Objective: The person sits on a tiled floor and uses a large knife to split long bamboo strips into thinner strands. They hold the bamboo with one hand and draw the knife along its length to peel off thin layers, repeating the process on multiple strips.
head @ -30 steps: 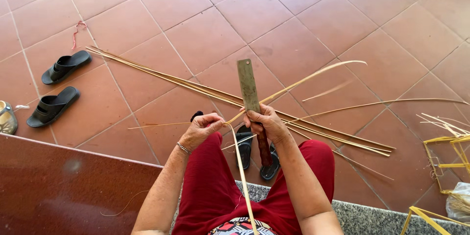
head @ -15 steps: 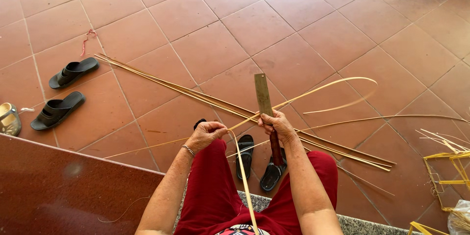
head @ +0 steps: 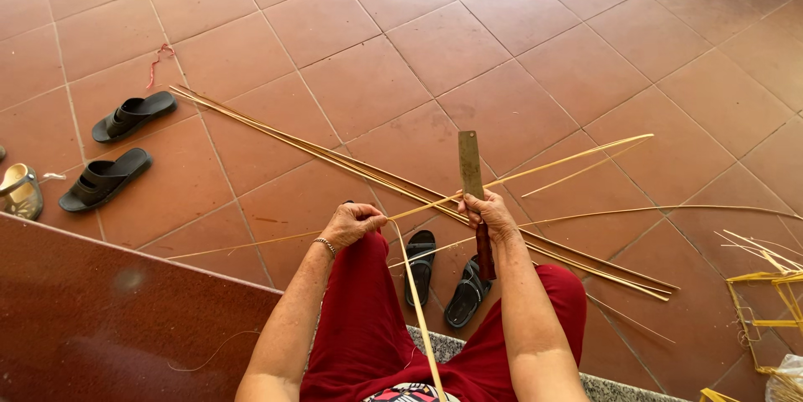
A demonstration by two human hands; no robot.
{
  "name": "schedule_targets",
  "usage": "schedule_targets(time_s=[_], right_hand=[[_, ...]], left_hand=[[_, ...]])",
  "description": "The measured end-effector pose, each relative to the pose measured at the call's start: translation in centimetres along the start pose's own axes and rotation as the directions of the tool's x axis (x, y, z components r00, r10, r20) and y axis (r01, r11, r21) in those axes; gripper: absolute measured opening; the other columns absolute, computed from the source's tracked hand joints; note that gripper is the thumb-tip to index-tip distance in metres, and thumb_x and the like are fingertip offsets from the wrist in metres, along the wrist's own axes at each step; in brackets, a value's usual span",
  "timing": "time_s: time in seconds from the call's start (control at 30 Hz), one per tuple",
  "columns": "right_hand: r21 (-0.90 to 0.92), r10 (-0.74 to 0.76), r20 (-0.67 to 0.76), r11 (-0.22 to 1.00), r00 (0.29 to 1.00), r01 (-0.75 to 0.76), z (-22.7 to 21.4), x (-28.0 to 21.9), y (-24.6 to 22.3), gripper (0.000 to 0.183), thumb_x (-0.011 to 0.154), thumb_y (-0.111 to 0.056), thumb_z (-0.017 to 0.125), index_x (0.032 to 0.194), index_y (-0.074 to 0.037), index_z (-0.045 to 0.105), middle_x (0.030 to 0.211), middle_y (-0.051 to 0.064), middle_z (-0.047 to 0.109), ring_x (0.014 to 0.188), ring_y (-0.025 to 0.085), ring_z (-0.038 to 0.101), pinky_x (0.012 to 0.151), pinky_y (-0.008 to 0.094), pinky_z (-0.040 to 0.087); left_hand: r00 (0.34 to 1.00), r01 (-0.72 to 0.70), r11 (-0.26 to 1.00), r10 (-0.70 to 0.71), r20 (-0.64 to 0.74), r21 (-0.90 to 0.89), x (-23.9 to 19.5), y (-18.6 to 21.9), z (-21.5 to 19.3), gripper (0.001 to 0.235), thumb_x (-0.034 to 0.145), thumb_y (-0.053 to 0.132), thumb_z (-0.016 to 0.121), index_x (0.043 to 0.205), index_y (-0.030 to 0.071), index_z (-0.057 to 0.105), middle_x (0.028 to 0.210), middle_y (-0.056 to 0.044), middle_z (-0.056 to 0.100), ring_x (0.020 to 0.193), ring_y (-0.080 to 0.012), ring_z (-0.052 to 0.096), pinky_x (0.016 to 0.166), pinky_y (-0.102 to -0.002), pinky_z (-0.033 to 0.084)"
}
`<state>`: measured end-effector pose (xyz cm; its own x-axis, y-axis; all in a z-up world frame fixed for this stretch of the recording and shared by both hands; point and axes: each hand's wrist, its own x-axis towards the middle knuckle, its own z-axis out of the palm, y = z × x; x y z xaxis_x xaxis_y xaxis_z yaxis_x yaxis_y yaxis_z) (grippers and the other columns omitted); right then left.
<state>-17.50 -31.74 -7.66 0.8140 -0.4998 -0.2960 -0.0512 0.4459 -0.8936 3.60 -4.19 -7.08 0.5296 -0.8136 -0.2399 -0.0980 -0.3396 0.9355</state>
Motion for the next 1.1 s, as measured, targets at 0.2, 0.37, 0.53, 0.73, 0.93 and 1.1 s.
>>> schedule_targets(time_s=[0.2, 0.37, 0.53, 0.73, 0.93, 1.1], right_hand=[[-0.045, 0.003, -0.104, 0.999, 0.995, -0.008, -1.2, -0.2, -0.7, 0.017, 0.096, -0.011, 0.067, 0.11, -0.002, 0.068, 0.076, 0.006, 0.07, 0.046, 0.005, 0.046, 0.042, 0.022, 0.038], [0.079, 0.004, -0.061, 0.997, 0.998, 0.001, -1.3, -1.3, -2.5, 0.028, 0.096, -0.012, 0.063, 0.122, 0.0, 0.062, 0.076, 0.005, 0.07, 0.046, 0.005, 0.045, 0.042, 0.023, 0.041], [0.306, -0.103, 0.139, 0.951, 0.985, 0.056, 2.0, -3.2, -2.9, 0.04, 0.102, -0.016, 0.06, 0.138, 0.0, 0.056, 0.075, 0.004, 0.067, 0.049, 0.005, 0.046, 0.045, 0.022, 0.043], [0.03, 0.0, 0.288, 1.0, 0.958, -0.009, 8.8, -3.7, -0.6, 0.032, 0.104, -0.017, 0.062, 0.129, 0.001, 0.055, 0.079, 0.009, 0.071, 0.05, 0.005, 0.049, 0.043, 0.022, 0.044], [-0.146, 0.007, 0.207, 0.989, 0.978, 0.024, 10.0, -3.5, 1.5, 0.027, 0.103, -0.021, 0.06, 0.123, -0.004, 0.064, 0.075, 0.008, 0.071, 0.046, 0.004, 0.051, 0.042, 0.02, 0.044], [-0.27, -0.017, 0.219, 0.96, 0.975, 0.077, 9.5, -4.3, 2.1, 0.024, 0.105, -0.019, 0.061, 0.117, 0.001, 0.066, 0.075, 0.008, 0.072, 0.046, 0.006, 0.05, 0.041, 0.022, 0.042]], left_hand=[[0.999, 0.02, 0.998, -0.017, -0.048, 0.054, 1.0, 0.4, -0.6, 0.014, 0.086, 0.023, 0.083, 0.091, 0.009, 0.083, 0.077, 0.003, 0.075, 0.07, -0.0044, 0.064, 0.065, -0.023, 0.056], [0.999, -0.013, 1.0, 0.014, -0.039, 0.016, 2.5, -0.6, -1.3, 0.013, 0.085, 0.02, 0.082, 0.091, 0.008, 0.082, 0.075, 0.002, 0.076, 0.068, -0.0053, 0.067, 0.065, -0.024, 0.058], [0.996, 0.002, 0.996, -0.01, -0.085, -0.092, 3.3, -2.5, -1.2, 0.014, 0.087, 0.019, 0.081, 0.093, 0.006, 0.081, 0.072, 0.002, 0.071, 0.064, -0.0064, 0.063, 0.061, -0.026, 0.056], [0.999, -0.007, 1.0, 0.008, -0.051, 0.03, 4.3, -0.4, 1.8, 0.017, 0.088, 0.025, 0.081, 0.092, 0.008, 0.081, 0.07, 0.004, 0.068, 0.063, -0.0045, 0.057, 0.059, -0.025, 0.052], [0.997, 0.03, 0.992, -0.02, -0.077, 0.125, 1.2, 2.9, 3.4, 0.027, 0.088, 0.035, 0.081, 0.085, 0.008, 0.078, 0.069, 0.001, 0.067, 0.06, -0.0066, 0.056, 0.057, -0.027, 0.05], [0.992, 0.089, 0.972, -0.068, -0.106, 0.216, -1.2, 4.7, 3.8, 0.036, 0.09, 0.04, 0.082, 0.085, 0.004, 0.076, 0.069, -0.002, 0.065, 0.06, -0.0087, 0.055, 0.056, -0.028, 0.048]])
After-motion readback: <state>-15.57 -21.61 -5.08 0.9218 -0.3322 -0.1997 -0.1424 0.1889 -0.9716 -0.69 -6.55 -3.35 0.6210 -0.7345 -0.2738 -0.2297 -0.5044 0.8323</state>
